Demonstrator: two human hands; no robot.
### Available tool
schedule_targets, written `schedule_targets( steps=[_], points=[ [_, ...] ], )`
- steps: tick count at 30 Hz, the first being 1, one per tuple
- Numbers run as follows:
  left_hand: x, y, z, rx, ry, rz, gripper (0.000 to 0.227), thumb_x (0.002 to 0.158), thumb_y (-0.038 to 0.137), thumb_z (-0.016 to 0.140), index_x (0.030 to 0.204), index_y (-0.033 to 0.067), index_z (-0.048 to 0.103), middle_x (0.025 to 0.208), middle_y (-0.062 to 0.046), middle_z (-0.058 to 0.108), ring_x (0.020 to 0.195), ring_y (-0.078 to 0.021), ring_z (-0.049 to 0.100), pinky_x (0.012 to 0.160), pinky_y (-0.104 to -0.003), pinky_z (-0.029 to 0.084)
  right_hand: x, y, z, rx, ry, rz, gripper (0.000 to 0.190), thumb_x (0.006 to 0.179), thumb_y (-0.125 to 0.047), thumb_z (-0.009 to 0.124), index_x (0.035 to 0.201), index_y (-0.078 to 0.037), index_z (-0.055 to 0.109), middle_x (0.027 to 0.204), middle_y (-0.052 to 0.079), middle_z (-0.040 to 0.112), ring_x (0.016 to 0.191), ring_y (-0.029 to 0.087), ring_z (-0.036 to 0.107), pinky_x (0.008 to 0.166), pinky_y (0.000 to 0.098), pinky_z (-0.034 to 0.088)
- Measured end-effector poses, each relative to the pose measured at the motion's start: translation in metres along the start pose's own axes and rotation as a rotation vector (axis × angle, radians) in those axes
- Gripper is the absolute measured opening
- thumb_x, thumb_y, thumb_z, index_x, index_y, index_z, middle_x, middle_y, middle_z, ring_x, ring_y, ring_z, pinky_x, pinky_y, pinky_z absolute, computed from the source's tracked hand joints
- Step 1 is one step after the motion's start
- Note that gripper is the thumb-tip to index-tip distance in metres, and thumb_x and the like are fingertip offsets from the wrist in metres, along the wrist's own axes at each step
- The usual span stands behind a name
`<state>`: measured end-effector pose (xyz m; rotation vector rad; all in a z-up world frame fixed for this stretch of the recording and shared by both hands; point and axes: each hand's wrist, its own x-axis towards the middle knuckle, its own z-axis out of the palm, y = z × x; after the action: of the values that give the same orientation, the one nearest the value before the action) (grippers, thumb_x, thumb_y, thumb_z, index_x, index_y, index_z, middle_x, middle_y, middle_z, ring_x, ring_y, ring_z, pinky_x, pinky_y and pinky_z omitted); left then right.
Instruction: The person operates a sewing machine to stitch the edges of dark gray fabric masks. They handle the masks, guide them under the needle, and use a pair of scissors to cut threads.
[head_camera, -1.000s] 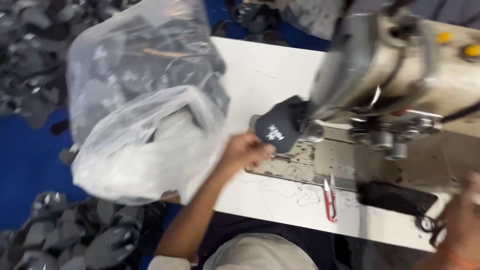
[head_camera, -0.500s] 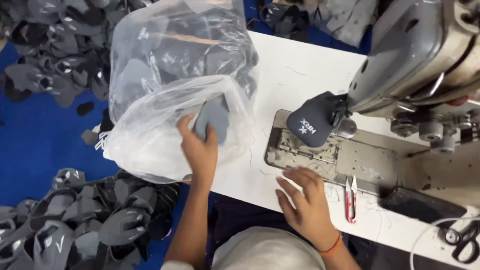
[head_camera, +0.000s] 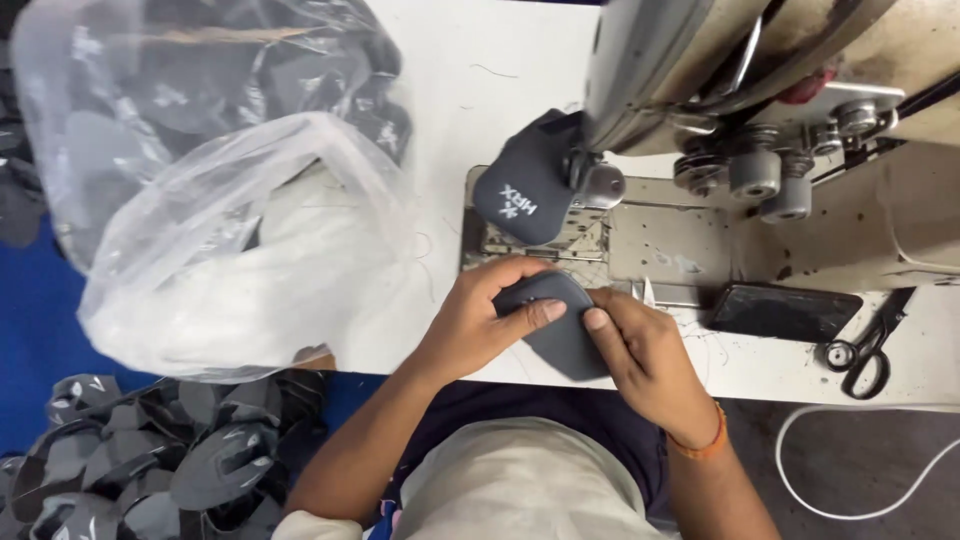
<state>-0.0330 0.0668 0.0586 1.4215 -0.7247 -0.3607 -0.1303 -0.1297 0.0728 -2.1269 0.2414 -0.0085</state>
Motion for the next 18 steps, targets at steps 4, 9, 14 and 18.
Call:
schedule_targets(
  steps=[4,9,14,18],
  points=[
    [0.017,-0.006,0.006,0.045,0.009,-0.235,0.031,0.095,0.024,0.078,0.115,0.0014,0.070,0.098,-0.005,0.075,0.088,-0.0095,0.068,0.077,-0.027,0.057,0.014,0.014,-0.013,0.047,-0.074,-0.140,0.023,0.097,-0.011,0.063,0.113,0.004,0.069,0.081,0.013,0.071,0.066,0.019,0.067,0.062,0.0317,0.053],
    [0.045,-0.005,0.007,0.121,0.127,-0.326,0.025,0.090,0.021,0.080,0.105,0.0012,0.073,0.084,-0.002,0.073,0.075,-0.0060,0.062,0.066,-0.026,0.052,0.053,0.010,-0.010,-0.064,-0.022,-0.205,0.020,0.095,-0.011,0.066,0.107,0.004,0.070,0.082,0.016,0.072,0.067,0.020,0.068,0.061,0.0331,0.053],
    [0.082,-0.013,-0.003,0.313,0.392,-0.240,0.016,0.085,0.014,0.080,0.089,-0.0001,0.075,0.069,-0.004,0.063,0.060,-0.0080,0.052,0.053,-0.029,0.042,0.084,-0.008,-0.002,-0.071,0.167,-0.033,0.020,0.092,-0.020,0.075,0.095,0.000,0.074,0.068,0.012,0.069,0.053,0.016,0.062,0.050,0.0320,0.048],
    [0.109,-0.021,-0.023,0.372,0.337,-0.171,0.014,0.082,0.012,0.079,0.087,0.0007,0.074,0.070,-0.003,0.065,0.062,-0.0089,0.057,0.056,-0.028,0.045,0.087,-0.006,0.017,-0.039,0.326,0.053,0.027,0.092,-0.026,0.079,0.086,-0.001,0.071,0.065,0.009,0.067,0.053,0.013,0.059,0.049,0.0302,0.046]
  ],
)
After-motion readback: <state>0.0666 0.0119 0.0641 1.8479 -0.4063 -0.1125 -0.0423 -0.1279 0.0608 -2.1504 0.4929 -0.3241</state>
